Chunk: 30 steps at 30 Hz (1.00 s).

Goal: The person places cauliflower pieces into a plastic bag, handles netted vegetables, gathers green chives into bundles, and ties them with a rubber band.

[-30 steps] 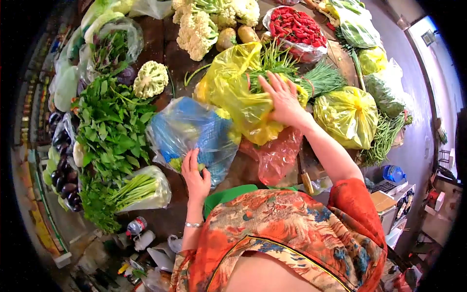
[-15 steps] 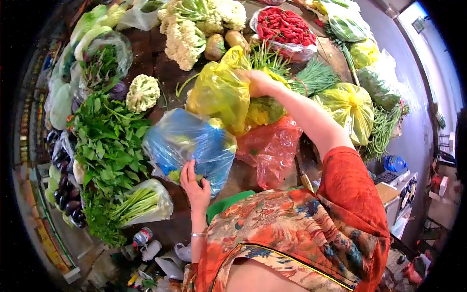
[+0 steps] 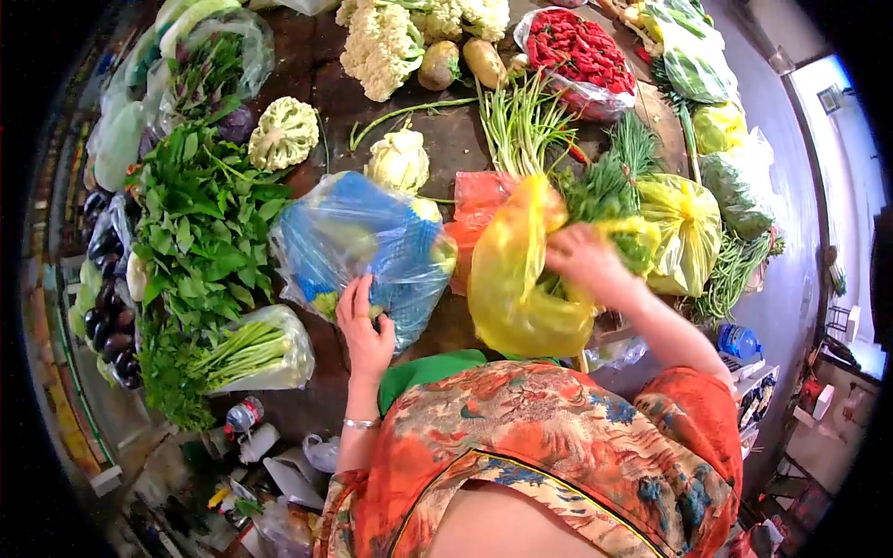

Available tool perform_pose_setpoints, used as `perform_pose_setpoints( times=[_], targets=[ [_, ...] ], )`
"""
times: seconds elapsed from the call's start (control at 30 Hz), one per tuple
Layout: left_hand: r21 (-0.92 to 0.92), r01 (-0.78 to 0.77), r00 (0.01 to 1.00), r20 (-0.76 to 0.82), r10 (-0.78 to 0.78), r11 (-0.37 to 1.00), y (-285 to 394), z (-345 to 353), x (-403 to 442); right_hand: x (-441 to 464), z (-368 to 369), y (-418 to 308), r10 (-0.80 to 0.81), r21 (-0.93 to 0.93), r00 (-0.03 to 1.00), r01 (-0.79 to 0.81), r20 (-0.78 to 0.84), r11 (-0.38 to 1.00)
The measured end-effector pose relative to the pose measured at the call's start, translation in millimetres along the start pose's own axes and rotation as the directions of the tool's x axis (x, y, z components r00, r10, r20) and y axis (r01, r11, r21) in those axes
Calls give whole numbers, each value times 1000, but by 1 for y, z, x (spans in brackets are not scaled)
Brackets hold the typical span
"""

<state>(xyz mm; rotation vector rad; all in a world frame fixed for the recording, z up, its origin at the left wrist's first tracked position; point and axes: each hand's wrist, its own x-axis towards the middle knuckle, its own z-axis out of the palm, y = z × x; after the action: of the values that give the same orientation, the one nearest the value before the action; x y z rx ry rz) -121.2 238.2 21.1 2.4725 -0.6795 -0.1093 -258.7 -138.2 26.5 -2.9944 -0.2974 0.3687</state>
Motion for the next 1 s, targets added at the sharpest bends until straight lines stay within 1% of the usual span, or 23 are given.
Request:
perform_pose_setpoints(
  times=[0.07,0.1,0.13,0.2,0.27,0.3,0.33,0.4,0.43,0.47,0.53,0.57,0.6,0.67,0.73,0.8,0.83,0.87,0.93,1.0],
  targets=[
    [-7,-30,1000,-1,30,1000,3,-2,2,-4,7,-16,-1,94,985,18,-175,995],
    [-4,-23,1000,-8,23,1000,2,-1,2,-1,3,-13,-35,100,985,52,-166,994],
    [-4,-40,999,-13,40,999,2,-1,1,0,-4,-10,-35,176,994,53,-105,983],
    [-2,-57,998,-27,57,998,1,-1,0,2,-24,-8,-88,147,996,87,6,985],
    [-11,-26,999,-20,26,1000,0,0,0,10,-65,-5,-163,222,954,107,250,969],
    [-25,-16,1000,-26,15,1000,-1,2,-1,17,-79,5,-212,266,918,123,336,956],
    [-23,-11,999,-36,10,1000,-2,3,-1,26,-92,18,-251,438,907,84,337,895],
    [-17,-15,999,-42,14,1000,-4,5,-1,50,-131,28,-260,619,936,61,237,783],
    [-19,-1,999,-45,0,1000,-3,5,0,65,-135,35,-255,741,954,57,156,669],
    [-16,-2,998,-55,2,1000,-1,4,0,82,-143,34,-205,780,967,9,154,626],
    [-42,-17,999,-33,16,999,3,0,0,129,-136,29,-49,752,998,55,-30,657],
    [-22,20,999,-26,-20,1000,5,1,0,157,-126,26,-72,626,987,148,-145,766],
    [-23,24,999,-48,-25,999,3,4,1,185,-112,21,-107,475,961,220,-254,852],
    [-16,-2,998,-61,1,1000,0,6,0,240,-83,6,-38,285,972,105,-232,953],
    [-17,-12,998,-59,11,1000,2,5,1,287,-36,-7,-51,118,949,92,-310,989],
    [-14,24,1000,-20,-24,1000,2,4,0,308,-2,-19,-61,111,920,112,-386,988],
    [-12,16,1000,-11,-16,1000,2,4,1,310,4,-23,-57,124,937,106,-345,987],
    [-16,30,1000,-8,-31,999,3,3,1,310,11,-23,-44,99,914,92,-403,991],
    [-28,50,999,0,-50,998,4,4,3,298,-6,-20,60,170,966,-18,-250,985],
    [-13,26,999,-29,-27,1000,3,5,2,276,-4,-13,154,288,971,-97,-182,953]
  ],
)
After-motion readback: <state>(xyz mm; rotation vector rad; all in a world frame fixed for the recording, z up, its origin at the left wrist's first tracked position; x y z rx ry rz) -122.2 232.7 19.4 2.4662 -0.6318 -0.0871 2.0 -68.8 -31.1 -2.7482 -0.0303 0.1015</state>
